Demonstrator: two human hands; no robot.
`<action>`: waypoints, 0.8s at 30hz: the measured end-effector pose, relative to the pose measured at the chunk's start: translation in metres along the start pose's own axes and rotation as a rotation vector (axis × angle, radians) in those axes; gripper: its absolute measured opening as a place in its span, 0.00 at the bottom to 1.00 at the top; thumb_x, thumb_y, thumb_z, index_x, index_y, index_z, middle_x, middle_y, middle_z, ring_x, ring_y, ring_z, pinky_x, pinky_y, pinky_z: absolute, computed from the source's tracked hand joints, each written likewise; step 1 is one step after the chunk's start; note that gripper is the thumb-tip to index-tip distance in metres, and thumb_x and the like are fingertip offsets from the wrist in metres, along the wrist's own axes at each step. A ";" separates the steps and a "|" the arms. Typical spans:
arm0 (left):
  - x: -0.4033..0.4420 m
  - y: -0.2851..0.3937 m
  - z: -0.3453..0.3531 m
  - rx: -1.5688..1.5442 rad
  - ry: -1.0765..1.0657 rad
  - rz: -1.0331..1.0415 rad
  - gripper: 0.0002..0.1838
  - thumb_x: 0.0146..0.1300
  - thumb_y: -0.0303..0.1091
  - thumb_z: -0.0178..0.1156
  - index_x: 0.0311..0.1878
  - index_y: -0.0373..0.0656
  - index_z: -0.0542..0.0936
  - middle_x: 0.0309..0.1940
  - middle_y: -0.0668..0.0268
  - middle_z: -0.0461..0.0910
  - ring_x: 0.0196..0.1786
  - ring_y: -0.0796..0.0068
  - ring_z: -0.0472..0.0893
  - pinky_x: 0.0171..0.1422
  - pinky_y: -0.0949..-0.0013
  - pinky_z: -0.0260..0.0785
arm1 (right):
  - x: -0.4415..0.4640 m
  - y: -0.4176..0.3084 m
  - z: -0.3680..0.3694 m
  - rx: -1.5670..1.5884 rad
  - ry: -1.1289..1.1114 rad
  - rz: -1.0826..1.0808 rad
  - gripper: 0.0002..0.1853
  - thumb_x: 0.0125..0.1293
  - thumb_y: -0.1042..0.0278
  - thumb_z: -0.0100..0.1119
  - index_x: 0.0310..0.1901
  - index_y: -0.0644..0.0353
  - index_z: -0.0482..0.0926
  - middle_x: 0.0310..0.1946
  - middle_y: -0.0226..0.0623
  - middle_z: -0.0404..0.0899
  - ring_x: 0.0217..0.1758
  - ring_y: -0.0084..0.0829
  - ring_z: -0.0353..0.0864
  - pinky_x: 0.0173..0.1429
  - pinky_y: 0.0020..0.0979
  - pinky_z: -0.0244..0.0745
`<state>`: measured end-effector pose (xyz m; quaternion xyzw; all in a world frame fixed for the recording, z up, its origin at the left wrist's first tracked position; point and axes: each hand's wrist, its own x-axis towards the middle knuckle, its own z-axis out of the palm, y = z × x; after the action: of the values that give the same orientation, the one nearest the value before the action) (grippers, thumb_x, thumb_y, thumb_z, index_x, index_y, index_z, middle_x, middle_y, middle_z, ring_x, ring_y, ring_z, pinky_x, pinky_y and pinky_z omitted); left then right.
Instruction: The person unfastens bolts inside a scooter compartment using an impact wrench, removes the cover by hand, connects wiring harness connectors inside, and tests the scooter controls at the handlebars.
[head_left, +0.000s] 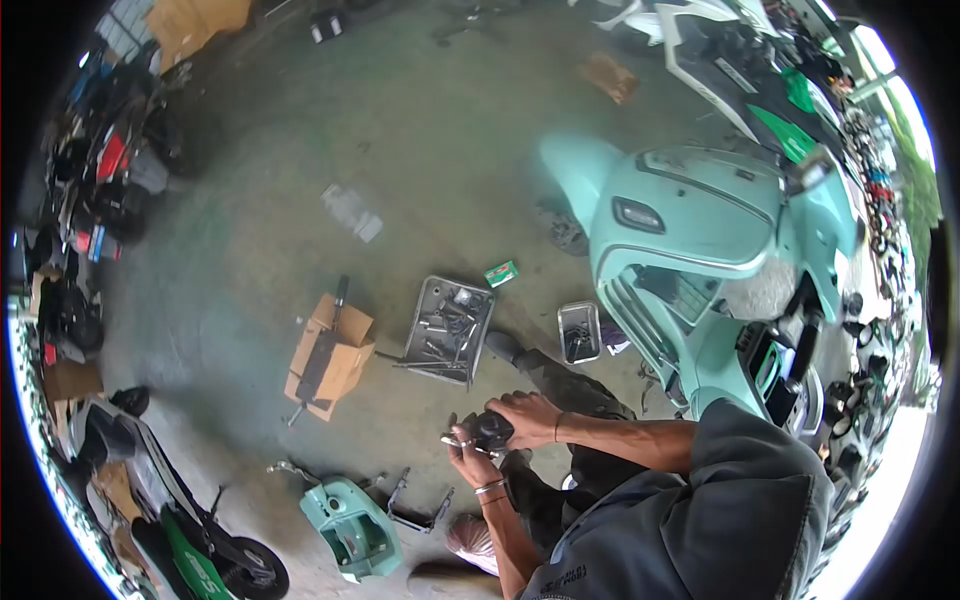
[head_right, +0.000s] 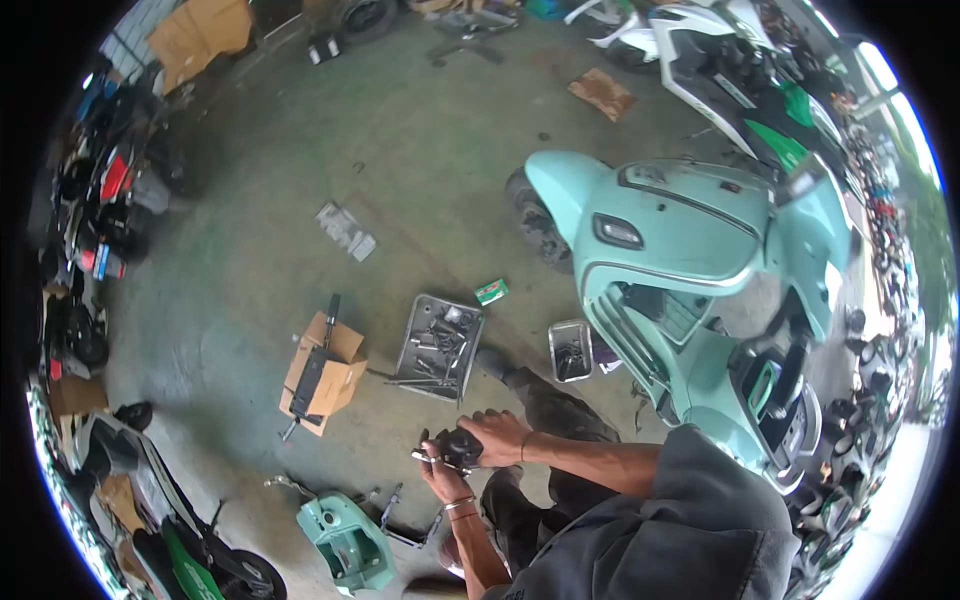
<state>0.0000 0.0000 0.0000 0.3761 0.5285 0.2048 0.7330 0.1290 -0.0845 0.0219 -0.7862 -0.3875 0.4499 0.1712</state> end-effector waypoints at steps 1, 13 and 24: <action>0.033 0.010 -0.023 0.005 -0.052 -0.046 0.30 0.72 0.54 0.55 0.63 0.37 0.73 0.49 0.55 0.81 0.48 0.69 0.79 0.54 0.62 0.75 | 0.022 -0.019 0.013 0.062 0.043 0.015 0.38 0.44 0.57 0.73 0.59 0.53 0.69 0.46 0.46 0.80 0.48 0.50 0.83 0.50 0.49 0.78; -0.143 0.113 -0.002 -0.260 -0.406 -0.081 0.16 0.62 0.50 0.65 0.35 0.47 0.78 0.29 0.69 0.80 0.31 0.72 0.81 0.38 0.66 0.78 | -0.261 -0.103 -0.015 0.505 0.486 -0.405 0.52 0.46 0.46 0.75 0.70 0.60 0.60 0.60 0.55 0.73 0.60 0.57 0.75 0.65 0.49 0.69; -0.289 0.073 0.115 0.235 -0.659 -0.007 0.21 0.70 0.54 0.58 0.37 0.43 0.76 0.31 0.62 0.81 0.32 0.67 0.81 0.39 0.63 0.77 | -0.322 -0.007 0.067 0.552 0.917 -0.352 0.28 0.48 0.59 0.69 0.51 0.63 0.75 0.39 0.48 0.83 0.43 0.48 0.83 0.48 0.43 0.78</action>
<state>0.0110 -0.1939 0.2533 0.5021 0.2847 0.0074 0.8166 -0.0253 -0.3310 0.1758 -0.7508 -0.2665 0.1115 0.5940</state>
